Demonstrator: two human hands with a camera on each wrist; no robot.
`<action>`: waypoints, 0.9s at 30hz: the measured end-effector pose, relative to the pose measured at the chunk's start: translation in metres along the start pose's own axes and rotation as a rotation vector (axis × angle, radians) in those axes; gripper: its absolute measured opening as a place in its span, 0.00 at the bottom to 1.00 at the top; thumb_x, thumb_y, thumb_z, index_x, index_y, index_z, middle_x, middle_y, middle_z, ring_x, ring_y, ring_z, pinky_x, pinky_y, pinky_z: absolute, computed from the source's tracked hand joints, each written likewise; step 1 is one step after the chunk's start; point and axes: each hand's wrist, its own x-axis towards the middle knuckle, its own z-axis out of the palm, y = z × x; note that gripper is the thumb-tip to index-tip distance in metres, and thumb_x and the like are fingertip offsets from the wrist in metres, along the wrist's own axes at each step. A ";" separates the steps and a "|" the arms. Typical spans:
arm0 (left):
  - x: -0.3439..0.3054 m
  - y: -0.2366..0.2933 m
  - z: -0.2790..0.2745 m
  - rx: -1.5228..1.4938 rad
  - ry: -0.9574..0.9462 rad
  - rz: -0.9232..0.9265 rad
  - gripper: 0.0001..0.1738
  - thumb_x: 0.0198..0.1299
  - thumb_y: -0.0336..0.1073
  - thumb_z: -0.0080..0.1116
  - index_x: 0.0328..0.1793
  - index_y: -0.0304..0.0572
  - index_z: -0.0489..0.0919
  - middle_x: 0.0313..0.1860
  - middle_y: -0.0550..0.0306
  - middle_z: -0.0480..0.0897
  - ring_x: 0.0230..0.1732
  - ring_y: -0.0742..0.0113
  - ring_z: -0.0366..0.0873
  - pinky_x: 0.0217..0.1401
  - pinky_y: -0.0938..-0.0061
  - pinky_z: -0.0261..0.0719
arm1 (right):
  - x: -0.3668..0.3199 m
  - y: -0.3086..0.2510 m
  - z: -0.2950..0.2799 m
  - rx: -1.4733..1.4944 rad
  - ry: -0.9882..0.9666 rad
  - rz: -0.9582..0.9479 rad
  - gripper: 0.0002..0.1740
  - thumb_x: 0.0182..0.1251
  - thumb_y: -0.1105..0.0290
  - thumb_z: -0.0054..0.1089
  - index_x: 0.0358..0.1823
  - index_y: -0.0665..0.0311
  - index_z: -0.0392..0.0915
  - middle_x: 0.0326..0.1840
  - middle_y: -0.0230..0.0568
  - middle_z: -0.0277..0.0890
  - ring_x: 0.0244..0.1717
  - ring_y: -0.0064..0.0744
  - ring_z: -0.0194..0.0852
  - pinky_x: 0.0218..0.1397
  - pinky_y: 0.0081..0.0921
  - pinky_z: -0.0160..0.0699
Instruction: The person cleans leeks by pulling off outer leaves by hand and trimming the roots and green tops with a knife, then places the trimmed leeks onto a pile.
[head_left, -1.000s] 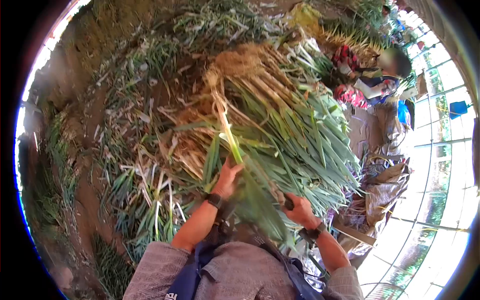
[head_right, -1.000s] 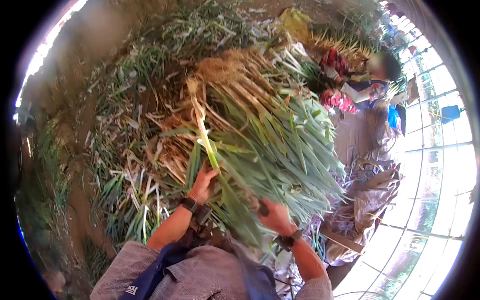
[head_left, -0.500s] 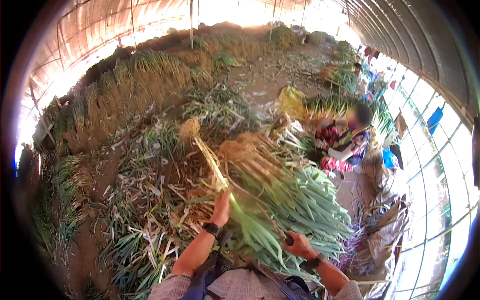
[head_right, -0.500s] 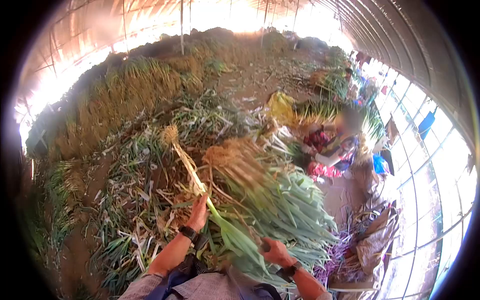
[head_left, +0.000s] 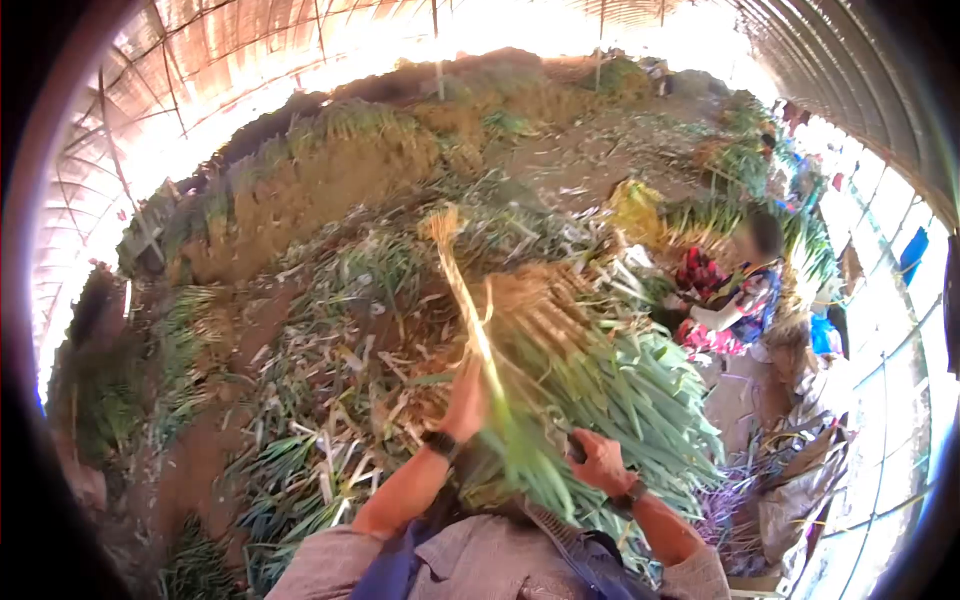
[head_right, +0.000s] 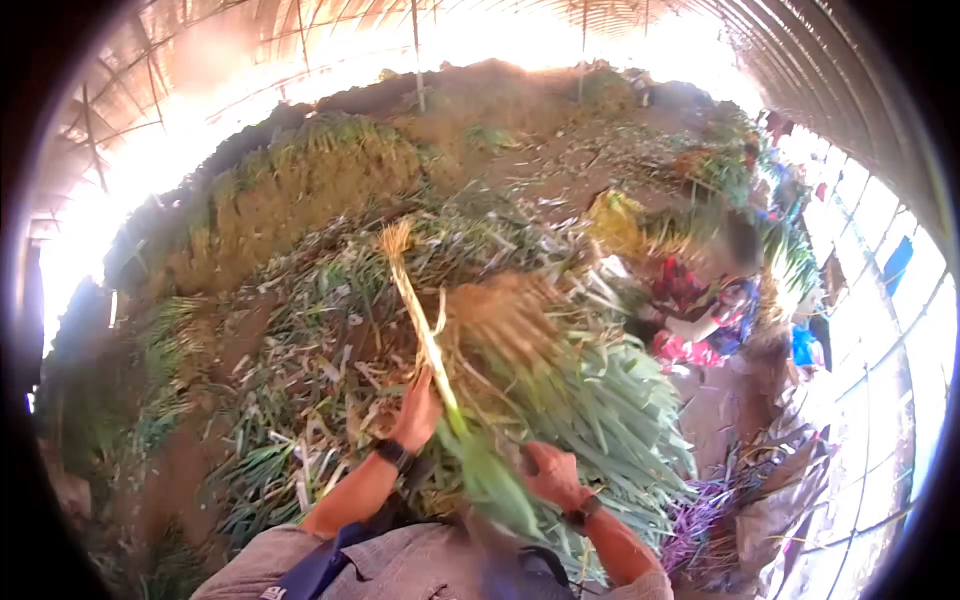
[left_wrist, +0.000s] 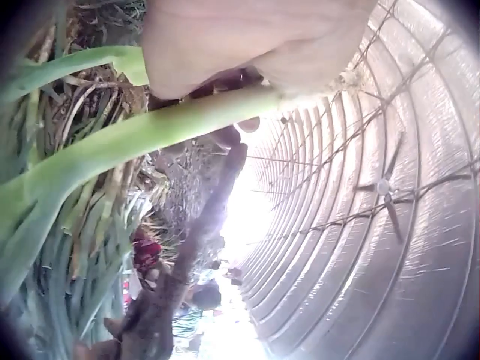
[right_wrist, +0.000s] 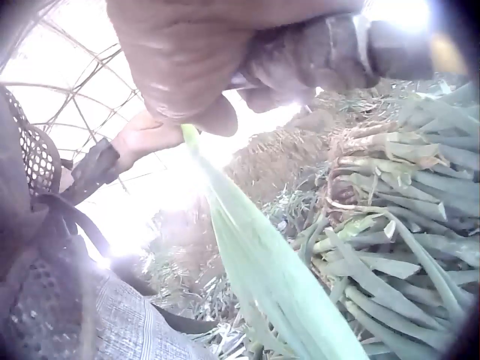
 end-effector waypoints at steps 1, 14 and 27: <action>-0.002 0.041 0.017 -0.282 0.081 -0.192 0.19 0.76 0.47 0.45 0.63 0.45 0.72 0.53 0.61 0.75 0.52 0.68 0.73 0.53 0.66 0.73 | 0.004 0.003 0.010 -0.002 0.033 -0.024 0.22 0.50 0.69 0.68 0.50 0.64 0.78 0.39 0.48 0.82 0.38 0.51 0.82 0.39 0.41 0.82; 0.004 0.100 0.014 -0.112 0.098 -0.207 0.11 0.68 0.43 0.60 0.50 0.48 0.78 0.42 0.66 0.80 0.42 0.72 0.79 0.34 0.71 0.83 | 0.071 -0.022 0.022 0.109 0.161 -0.123 0.18 0.56 0.63 0.66 0.48 0.58 0.77 0.34 0.48 0.81 0.35 0.53 0.81 0.36 0.44 0.79; -0.021 0.108 0.022 -0.025 0.179 -0.255 0.12 0.66 0.43 0.62 0.47 0.43 0.81 0.36 0.66 0.81 0.31 0.74 0.81 0.31 0.76 0.84 | 0.125 -0.047 -0.017 0.005 -0.035 -0.055 0.22 0.56 0.63 0.66 0.53 0.59 0.77 0.40 0.47 0.83 0.41 0.51 0.82 0.44 0.42 0.81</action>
